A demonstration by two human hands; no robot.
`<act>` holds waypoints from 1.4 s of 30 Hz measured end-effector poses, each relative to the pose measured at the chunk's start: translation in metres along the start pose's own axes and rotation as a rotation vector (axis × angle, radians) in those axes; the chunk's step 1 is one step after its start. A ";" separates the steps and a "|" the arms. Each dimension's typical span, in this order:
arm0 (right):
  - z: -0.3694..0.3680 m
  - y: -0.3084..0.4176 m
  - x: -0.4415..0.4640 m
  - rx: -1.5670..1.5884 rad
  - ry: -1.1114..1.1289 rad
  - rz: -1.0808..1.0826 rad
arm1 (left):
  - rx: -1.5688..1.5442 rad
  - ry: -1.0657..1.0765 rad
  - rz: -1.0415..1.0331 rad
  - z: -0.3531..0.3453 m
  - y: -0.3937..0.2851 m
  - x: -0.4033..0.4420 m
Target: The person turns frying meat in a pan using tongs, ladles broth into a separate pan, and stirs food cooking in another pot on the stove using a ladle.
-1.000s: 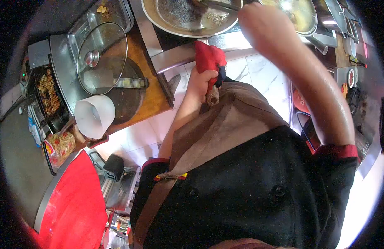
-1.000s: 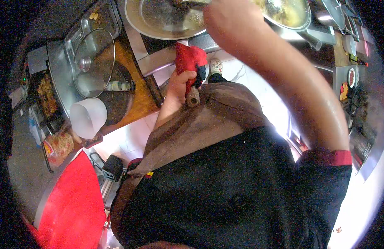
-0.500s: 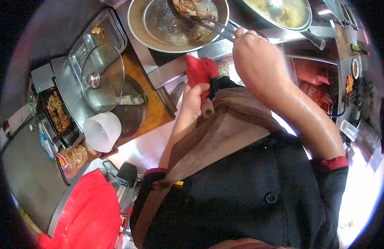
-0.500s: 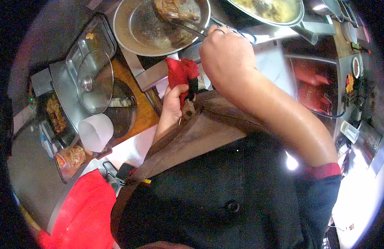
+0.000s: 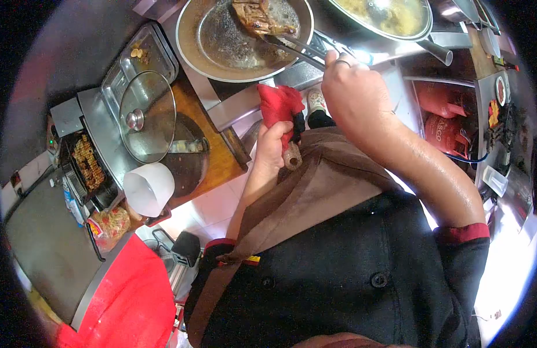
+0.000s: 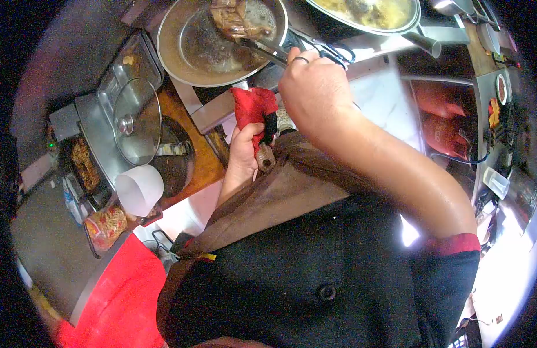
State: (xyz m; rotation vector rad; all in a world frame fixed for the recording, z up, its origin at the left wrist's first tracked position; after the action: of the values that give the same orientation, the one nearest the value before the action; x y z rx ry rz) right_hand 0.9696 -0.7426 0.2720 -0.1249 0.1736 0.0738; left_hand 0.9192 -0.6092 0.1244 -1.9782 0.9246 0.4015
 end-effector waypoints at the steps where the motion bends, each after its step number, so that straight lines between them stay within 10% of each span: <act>1: 0.000 0.000 0.000 -0.024 -0.021 0.010 | 0.007 -0.041 -0.004 0.004 0.003 0.001; 11: 0.001 -0.009 -0.004 0.027 -0.011 -0.039 | -0.005 0.001 0.032 0.004 0.006 -0.002; 29: -0.046 -0.071 0.031 1.046 0.395 -0.419 | 0.195 -0.094 -0.109 0.005 0.003 -0.001; 40: -0.023 -0.062 0.038 0.622 0.393 -0.193 | 0.202 -0.098 -0.098 0.013 0.004 0.001; 42: -0.050 -0.072 0.039 0.932 0.433 -0.456 | 0.187 -0.098 -0.082 0.011 0.003 -0.001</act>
State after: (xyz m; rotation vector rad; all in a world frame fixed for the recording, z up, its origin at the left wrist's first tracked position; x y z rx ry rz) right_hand 1.0056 -0.8180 0.2250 0.7556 0.5880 -0.4933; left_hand 0.9173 -0.6003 0.1169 -1.8029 0.7877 0.3485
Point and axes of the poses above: each hand's wrist, its own x-axis towards the middle knuckle, its own z-axis out of the back of the hand, y = z × x, the point moved 7 cm from there along x, towards the middle knuckle, and after that the axes turned 7 degrees about x, right-handed, at the moved point
